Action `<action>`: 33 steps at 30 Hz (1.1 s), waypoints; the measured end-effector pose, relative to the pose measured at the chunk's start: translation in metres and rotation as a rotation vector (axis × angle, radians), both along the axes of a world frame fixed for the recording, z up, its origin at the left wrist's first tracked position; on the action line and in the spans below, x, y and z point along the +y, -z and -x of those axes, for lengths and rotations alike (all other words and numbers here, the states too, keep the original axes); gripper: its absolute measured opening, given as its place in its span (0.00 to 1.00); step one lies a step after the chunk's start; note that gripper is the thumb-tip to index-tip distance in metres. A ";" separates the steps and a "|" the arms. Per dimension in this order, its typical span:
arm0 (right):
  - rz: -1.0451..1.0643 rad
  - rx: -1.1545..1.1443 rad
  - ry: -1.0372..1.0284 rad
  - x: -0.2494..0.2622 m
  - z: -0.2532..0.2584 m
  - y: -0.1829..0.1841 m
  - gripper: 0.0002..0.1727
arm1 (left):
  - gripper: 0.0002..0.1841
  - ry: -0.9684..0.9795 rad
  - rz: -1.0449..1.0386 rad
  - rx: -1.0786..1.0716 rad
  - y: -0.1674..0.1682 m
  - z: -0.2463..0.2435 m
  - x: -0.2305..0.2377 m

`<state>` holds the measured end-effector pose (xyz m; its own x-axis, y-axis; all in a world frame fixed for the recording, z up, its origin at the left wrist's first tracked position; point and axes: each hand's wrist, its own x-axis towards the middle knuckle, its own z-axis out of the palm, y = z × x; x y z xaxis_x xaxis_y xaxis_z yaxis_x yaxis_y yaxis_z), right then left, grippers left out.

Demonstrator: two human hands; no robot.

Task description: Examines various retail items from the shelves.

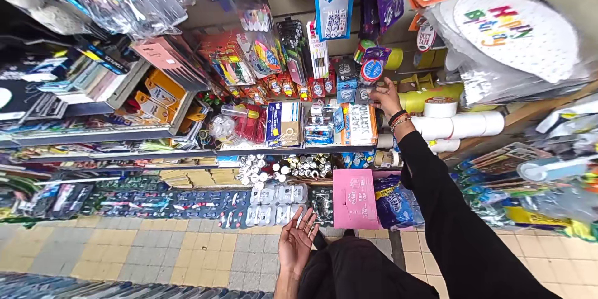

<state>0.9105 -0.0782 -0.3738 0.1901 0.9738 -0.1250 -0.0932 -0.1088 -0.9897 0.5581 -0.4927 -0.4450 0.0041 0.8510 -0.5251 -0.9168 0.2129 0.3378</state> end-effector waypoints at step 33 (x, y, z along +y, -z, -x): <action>-0.276 0.062 -0.128 -0.371 0.108 0.018 0.22 | 0.28 0.224 -0.431 0.813 -0.017 0.049 0.063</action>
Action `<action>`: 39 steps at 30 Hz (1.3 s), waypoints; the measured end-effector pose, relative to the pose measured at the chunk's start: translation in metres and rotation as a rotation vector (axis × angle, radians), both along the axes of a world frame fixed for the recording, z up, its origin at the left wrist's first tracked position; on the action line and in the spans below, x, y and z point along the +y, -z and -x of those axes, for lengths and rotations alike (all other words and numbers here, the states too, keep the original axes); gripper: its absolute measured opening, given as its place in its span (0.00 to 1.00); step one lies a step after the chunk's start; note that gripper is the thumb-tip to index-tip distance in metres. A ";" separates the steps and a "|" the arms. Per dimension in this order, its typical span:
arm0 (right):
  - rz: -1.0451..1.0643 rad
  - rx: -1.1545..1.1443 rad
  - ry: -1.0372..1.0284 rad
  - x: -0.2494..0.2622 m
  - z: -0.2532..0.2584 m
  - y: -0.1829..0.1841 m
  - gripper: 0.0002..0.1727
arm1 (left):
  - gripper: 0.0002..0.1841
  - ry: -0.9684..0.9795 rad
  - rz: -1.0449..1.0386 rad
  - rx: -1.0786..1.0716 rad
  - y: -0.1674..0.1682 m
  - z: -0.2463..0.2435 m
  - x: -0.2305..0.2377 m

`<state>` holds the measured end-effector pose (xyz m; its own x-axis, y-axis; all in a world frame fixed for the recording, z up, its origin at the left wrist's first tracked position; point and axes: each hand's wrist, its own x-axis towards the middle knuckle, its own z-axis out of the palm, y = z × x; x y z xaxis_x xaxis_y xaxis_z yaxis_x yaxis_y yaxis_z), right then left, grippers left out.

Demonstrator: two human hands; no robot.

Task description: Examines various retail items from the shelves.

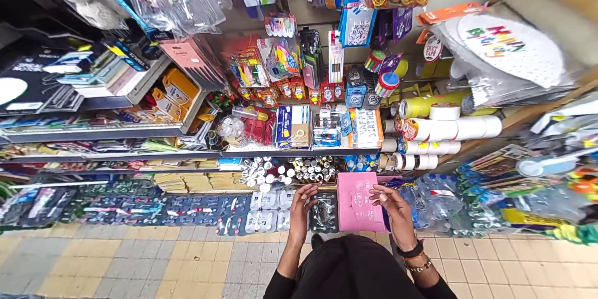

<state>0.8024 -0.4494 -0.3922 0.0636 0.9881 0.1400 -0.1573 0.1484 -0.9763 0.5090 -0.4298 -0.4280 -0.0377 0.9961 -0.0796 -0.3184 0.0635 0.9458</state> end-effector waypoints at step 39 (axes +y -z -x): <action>-0.016 -0.745 0.436 0.347 0.077 -0.066 0.44 | 0.24 -0.199 0.042 0.129 0.029 0.066 -0.071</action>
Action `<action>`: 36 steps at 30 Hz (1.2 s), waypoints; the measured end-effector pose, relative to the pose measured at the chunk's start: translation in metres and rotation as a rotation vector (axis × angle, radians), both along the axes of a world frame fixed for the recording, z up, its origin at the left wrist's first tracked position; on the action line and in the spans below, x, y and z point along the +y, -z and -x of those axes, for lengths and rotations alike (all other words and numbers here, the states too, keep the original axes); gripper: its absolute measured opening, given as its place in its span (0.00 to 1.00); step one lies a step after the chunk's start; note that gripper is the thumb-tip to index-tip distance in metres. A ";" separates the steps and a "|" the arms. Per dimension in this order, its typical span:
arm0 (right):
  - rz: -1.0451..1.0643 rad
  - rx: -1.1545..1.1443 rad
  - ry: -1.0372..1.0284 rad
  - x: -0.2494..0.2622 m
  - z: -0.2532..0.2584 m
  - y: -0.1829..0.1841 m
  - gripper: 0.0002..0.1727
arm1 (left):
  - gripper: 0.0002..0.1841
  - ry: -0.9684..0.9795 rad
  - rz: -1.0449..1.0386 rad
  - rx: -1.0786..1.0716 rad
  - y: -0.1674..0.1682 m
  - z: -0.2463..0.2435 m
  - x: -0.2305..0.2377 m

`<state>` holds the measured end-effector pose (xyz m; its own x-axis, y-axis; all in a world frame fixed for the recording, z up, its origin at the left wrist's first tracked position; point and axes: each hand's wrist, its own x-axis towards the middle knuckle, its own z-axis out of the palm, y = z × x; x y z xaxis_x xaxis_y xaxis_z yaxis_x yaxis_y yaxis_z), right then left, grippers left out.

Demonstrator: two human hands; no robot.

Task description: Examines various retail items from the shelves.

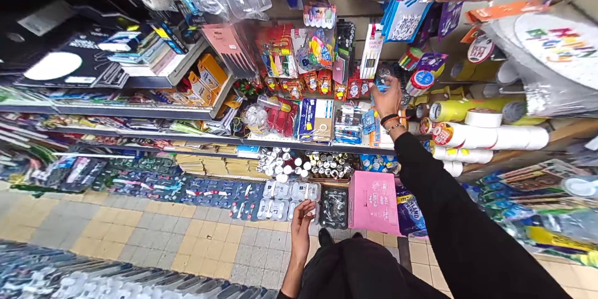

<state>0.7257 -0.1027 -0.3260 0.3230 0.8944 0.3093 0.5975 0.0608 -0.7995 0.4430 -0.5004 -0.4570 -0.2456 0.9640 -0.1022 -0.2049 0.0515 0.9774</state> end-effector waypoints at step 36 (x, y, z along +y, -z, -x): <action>0.100 0.015 0.275 0.074 0.054 -0.016 0.46 | 0.29 -0.198 0.124 -0.021 0.026 0.063 -0.053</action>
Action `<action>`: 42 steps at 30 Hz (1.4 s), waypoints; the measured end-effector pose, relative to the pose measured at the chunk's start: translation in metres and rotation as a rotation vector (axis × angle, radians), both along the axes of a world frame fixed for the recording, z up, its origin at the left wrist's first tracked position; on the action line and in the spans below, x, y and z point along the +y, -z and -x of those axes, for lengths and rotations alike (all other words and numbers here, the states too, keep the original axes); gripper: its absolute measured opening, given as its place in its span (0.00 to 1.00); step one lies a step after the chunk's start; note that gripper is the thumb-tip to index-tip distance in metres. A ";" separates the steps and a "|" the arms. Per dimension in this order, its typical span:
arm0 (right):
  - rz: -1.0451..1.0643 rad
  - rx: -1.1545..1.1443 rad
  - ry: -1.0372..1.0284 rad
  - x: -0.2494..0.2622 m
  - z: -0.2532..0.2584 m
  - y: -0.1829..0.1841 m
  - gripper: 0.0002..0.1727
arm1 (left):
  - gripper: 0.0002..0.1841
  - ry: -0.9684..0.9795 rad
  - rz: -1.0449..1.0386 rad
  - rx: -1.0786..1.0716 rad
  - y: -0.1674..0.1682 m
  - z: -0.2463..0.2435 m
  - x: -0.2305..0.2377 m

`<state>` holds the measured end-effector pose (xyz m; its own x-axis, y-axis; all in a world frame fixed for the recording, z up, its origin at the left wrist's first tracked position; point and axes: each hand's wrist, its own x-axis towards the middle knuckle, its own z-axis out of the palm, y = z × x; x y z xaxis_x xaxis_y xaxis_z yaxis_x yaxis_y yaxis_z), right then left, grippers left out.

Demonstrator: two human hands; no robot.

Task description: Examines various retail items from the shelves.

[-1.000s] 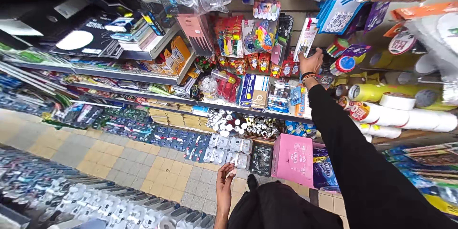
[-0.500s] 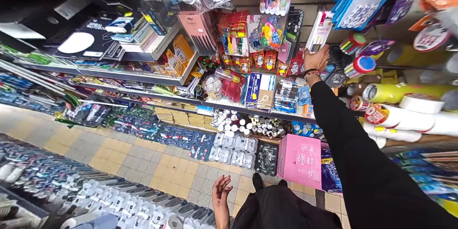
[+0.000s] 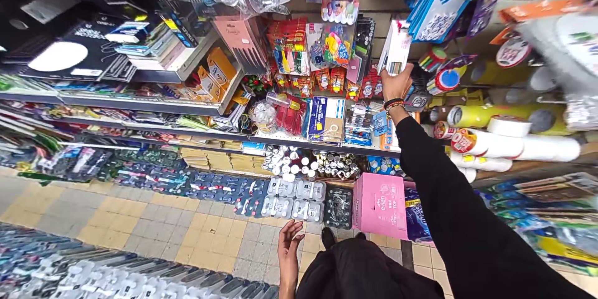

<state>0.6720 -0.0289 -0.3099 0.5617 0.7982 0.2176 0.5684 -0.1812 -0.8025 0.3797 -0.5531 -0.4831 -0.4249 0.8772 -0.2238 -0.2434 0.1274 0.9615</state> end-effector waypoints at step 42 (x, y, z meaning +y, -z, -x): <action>-0.086 1.144 -0.832 -0.447 -0.011 0.039 0.23 | 0.17 0.775 -0.461 -0.157 -0.115 -0.131 0.125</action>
